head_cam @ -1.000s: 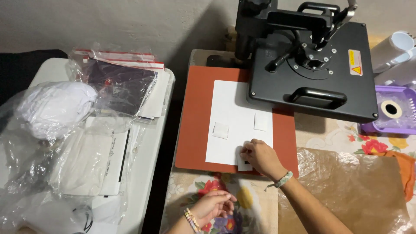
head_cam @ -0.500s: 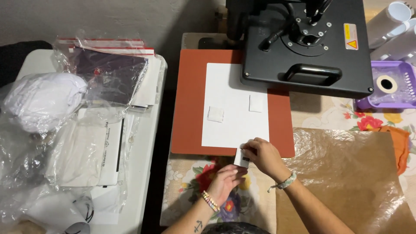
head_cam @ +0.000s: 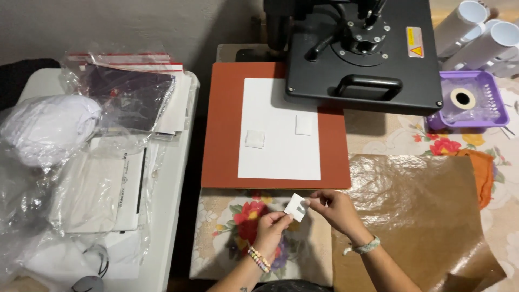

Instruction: The person is using a heat press machine to apply heat to small square substrates, likely for sublimation or custom printing.

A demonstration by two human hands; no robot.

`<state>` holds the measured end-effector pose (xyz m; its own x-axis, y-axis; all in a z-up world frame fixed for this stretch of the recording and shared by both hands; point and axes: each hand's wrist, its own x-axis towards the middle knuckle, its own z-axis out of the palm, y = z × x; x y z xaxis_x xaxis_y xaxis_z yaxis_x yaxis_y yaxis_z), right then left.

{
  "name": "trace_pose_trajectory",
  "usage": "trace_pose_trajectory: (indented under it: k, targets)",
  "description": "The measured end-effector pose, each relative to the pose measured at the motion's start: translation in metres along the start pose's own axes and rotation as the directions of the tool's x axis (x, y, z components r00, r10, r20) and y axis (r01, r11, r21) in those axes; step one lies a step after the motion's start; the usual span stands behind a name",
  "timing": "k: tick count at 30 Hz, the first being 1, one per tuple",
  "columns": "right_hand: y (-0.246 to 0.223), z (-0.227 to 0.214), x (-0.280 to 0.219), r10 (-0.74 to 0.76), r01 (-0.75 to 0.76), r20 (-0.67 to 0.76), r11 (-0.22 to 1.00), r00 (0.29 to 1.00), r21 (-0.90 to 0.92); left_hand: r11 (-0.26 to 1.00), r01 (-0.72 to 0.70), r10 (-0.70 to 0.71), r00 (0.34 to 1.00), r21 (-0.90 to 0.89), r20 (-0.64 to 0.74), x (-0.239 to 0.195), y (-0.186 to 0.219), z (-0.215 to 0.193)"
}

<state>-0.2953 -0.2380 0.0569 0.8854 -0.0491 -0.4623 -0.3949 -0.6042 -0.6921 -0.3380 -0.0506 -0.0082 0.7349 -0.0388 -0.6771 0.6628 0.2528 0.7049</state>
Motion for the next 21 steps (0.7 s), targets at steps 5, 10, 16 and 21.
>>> trace_pose_trajectory:
  k: [5,10,16,21]
  targets:
    - [0.084,-0.035,-0.019,-0.004,-0.042,0.087,0.856,0.996,0.516,0.984,-0.146,0.134,0.984,0.099,0.119,0.001,-0.030,0.058]
    - [0.186,-0.122,-0.038,0.108,0.023,-0.141,0.706,0.984,0.707,0.977,-0.096,0.049,0.970,0.189,0.238,-0.013,-0.060,0.149]
    - [0.393,-0.258,-0.029,0.569,0.000,-0.279,0.440,0.773,0.898,0.960,0.022,-0.094,0.965,0.280,0.246,-0.016,-0.143,0.233]
    - [0.522,-0.334,0.001,0.846,0.105,-0.254,0.232,0.469,0.967,0.951,0.059,-0.121,0.974,0.302,0.193,-0.005,-0.186,0.261]
